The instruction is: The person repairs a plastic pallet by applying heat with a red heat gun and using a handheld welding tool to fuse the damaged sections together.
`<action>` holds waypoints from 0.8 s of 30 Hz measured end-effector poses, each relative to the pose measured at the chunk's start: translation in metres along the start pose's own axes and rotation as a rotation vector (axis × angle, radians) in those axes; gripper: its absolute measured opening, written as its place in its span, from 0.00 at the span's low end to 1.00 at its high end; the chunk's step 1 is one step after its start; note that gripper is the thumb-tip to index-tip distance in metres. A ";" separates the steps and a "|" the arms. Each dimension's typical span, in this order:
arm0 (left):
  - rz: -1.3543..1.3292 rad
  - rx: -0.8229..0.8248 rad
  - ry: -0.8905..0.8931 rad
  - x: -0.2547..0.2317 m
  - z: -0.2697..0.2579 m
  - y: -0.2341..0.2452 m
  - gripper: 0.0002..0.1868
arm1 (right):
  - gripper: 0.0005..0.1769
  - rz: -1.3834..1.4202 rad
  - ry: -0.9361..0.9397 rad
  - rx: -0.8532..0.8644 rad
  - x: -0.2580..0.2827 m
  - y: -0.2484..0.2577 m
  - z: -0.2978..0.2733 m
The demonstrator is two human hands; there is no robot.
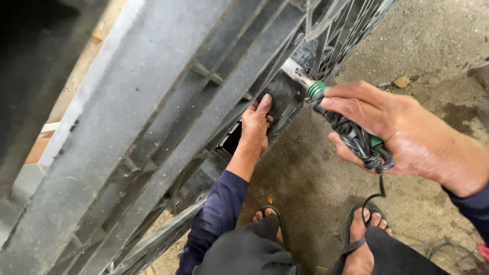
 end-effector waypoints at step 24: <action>0.018 0.032 -0.180 -0.008 0.003 0.000 0.20 | 0.30 -0.021 0.057 0.019 0.014 0.000 -0.012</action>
Point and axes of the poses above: each hand's wrist, its own z-axis towards the middle knuckle, its own y-axis out of the back of the hand, x = y × z, the point moved 8 cm from there along z, towards the middle knuckle, and after that the axes turned 8 degrees about z, right-handed, at the moved point
